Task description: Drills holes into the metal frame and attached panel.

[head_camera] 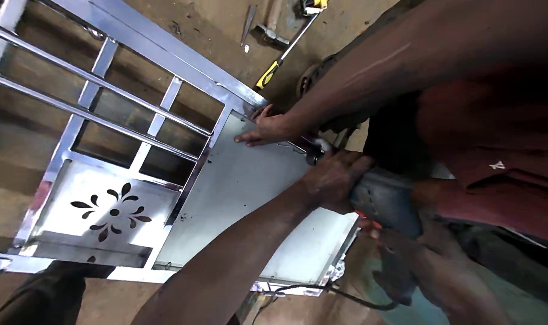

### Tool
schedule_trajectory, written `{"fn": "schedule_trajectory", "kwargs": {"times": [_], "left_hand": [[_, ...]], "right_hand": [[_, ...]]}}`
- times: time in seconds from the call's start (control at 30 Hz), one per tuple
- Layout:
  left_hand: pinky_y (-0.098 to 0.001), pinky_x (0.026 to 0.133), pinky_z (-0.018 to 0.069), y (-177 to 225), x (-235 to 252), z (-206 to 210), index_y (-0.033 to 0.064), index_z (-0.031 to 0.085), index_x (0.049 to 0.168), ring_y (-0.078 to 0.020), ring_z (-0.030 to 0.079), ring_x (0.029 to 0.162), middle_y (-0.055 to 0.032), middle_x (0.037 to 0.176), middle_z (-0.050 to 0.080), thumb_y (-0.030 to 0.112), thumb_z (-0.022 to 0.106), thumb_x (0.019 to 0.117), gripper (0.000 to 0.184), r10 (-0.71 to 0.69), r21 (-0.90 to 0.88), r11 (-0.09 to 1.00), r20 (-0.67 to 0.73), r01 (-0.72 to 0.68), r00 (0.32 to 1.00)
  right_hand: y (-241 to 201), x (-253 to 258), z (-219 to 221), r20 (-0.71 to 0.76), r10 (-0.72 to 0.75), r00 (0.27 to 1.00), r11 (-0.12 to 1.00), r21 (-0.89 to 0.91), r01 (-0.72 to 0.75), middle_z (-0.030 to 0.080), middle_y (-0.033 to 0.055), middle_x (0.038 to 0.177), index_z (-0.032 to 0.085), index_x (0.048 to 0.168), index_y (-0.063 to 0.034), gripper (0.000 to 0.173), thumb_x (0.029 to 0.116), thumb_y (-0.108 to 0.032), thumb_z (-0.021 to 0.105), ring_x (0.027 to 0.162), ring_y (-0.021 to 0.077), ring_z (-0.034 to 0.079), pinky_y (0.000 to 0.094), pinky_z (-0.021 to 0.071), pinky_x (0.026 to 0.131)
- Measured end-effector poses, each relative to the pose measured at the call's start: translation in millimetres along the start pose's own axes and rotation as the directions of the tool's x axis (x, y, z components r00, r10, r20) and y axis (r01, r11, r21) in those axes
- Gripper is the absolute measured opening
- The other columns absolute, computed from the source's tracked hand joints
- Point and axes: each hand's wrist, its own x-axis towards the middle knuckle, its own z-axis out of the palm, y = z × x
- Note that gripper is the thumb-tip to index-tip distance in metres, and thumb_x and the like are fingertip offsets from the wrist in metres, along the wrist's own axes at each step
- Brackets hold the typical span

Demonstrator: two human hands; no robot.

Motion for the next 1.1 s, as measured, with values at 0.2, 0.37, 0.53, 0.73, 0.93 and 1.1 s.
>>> {"fn": "schedule_trajectory", "kwargs": {"times": [0.2,0.37,0.53,0.73,0.93,1.1], "left_hand": [[-0.0533,0.105,0.0471,47.2,18.5,9.3,0.0067,0.062,0.131,-0.0321,0.06,0.122,-0.0143,0.128,0.065,0.037,0.096,0.0561,0.088,0.063,0.012,0.998,0.152,-0.066,0.986],[-0.0539,0.108,0.0453,81.0,21.6,34.3,0.009,0.062,0.132,-0.0322,0.057,0.127,-0.0136,0.131,0.064,0.032,0.098,0.0533,0.09,0.061,-0.018,0.998,0.215,-0.058,0.975],[-0.055,0.105,0.0469,114.3,17.5,66.9,0.0095,0.063,0.129,-0.0317,0.061,0.12,-0.0128,0.124,0.067,0.034,0.099,0.0471,0.093,0.125,-0.015,0.992,0.164,-0.124,0.978],[-0.0526,0.107,0.0462,152.1,11.7,96.1,0.0088,0.063,0.13,-0.0318,0.061,0.122,-0.0134,0.127,0.066,0.03,0.097,0.0508,0.089,0.149,-0.051,0.989,0.24,-0.14,0.959],[-0.0536,0.11,0.0437,118.6,28.0,137.4,0.0067,0.059,0.137,-0.0331,0.057,0.129,-0.0156,0.136,0.062,0.032,0.097,0.0564,0.093,0.145,-0.032,0.989,0.3,-0.142,0.943],[-0.0576,0.11,0.0421,72.6,42.5,164.3,0.0035,0.057,0.138,-0.0373,0.056,0.129,-0.0197,0.136,0.061,0.03,0.096,0.061,0.09,0.095,-0.079,0.994,0.301,-0.075,0.949]], "right_hand": [[6.5,-47.7,-42.3,0.05,-0.048,0.998,0.997,0.068,0.045,0.074,0.0111,0.106,0.044,0.131,0.0043,0.049,0.0872,-0.001,0.064,0.088,0.0281,0.076,0.0441,0.0656,0.069],[33.5,-74.9,-67.3,0.012,-0.045,0.999,0.996,0.079,0.044,0.074,0.0127,0.11,0.04,0.135,0.0041,0.054,0.0881,-0.002,0.066,0.091,0.0307,0.076,0.0449,0.0657,0.068],[62.9,-108.3,-93.3,-0.034,-0.043,0.999,0.997,0.056,0.044,0.073,0.0121,0.109,0.04,0.136,0.0041,0.058,0.0861,-0.003,0.069,0.091,0.0316,0.075,0.0477,0.0658,0.068],[106.8,-141.3,-121.4,-0.035,-0.066,0.997,0.991,0.116,0.07,0.073,0.0142,0.111,0.042,0.136,0.0049,0.056,0.0882,-0.003,0.07,0.091,0.0318,0.075,0.0495,0.0656,0.071],[129.7,-93.4,-120.2,-0.107,-0.008,0.994,0.983,0.182,0.028,0.075,0.0146,0.103,0.05,0.129,0.0021,0.05,0.0847,-0.011,0.068,0.085,0.0315,0.076,0.0435,0.0651,0.063],[148.3,-33.3,-119.0,-0.114,0.014,0.993,0.984,0.176,0.006,0.075,0.0154,0.099,0.055,0.126,0.0011,0.049,0.0814,-0.016,0.067,0.083,0.03,0.075,0.0406,0.0637,0.061]]}}
